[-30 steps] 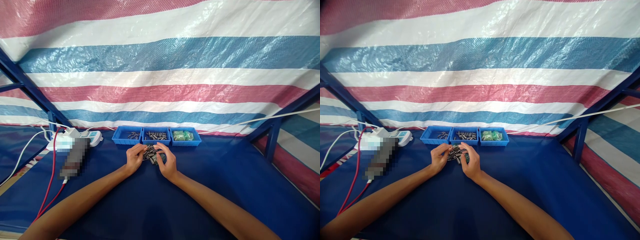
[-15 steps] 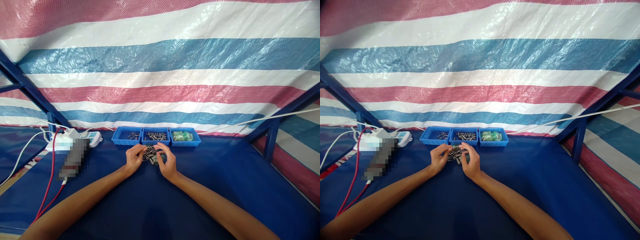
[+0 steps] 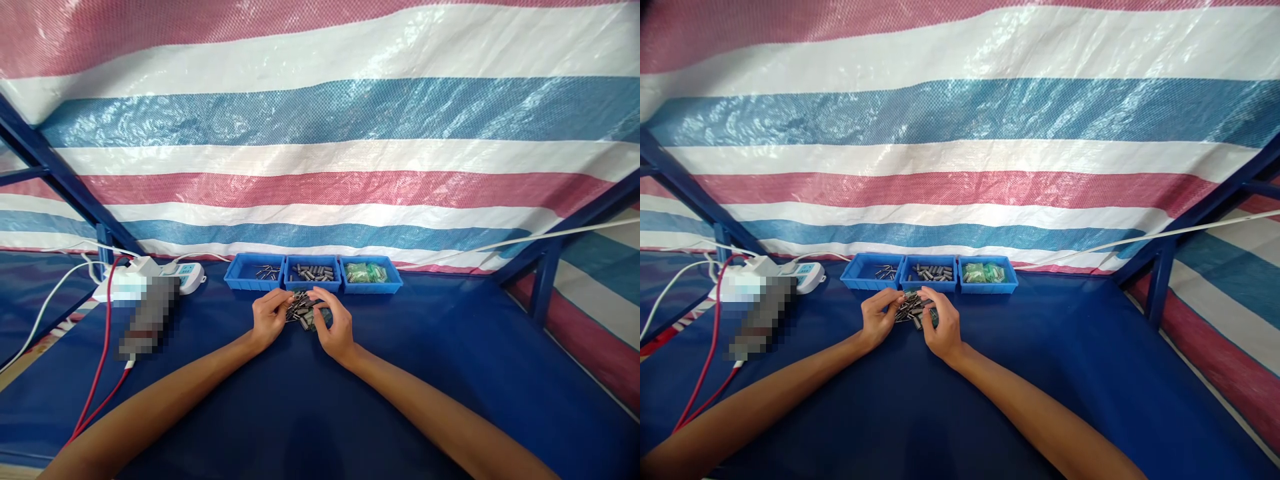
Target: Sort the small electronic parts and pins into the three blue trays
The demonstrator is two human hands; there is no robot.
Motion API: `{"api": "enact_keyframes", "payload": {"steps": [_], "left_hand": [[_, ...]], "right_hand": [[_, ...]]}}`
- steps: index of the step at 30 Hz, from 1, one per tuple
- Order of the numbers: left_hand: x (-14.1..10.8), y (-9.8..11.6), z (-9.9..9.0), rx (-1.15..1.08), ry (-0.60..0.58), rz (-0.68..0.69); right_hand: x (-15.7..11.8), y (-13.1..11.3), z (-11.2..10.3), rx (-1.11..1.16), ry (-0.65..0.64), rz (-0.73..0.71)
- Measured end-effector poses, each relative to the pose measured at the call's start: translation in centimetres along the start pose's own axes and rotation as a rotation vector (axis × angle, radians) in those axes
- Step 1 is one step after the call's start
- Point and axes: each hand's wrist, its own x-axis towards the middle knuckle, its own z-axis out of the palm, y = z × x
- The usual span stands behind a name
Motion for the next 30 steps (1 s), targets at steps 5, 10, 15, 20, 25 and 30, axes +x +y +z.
{"api": "enact_keyframes", "payload": {"steps": [5,10,15,20,25,30], "left_hand": [[-0.02,-0.01,-0.02,0.006,0.005,0.003],[0.00,0.01,0.01,-0.004,0.021,0.003],[0.10,0.01,0.03,-0.007,0.021,0.005],[0.05,0.13,-0.03,-0.003,0.007,0.032],[-0.12,0.20,-0.28,0.008,-0.008,0.088],[-0.06,-0.01,-0.09,0.018,0.036,0.010]], "right_hand": [[-0.05,0.04,0.06,-0.019,-0.008,-0.006],[-0.06,-0.03,0.11,-0.022,-0.008,-0.012],[-0.04,-0.01,0.06,-0.023,-0.014,-0.008],[-0.03,-0.21,0.12,-0.026,-0.057,-0.011],[-0.07,-0.32,0.11,-0.027,-0.059,-0.024],[0.04,-0.08,-0.02,-0.006,0.020,0.030]]}}
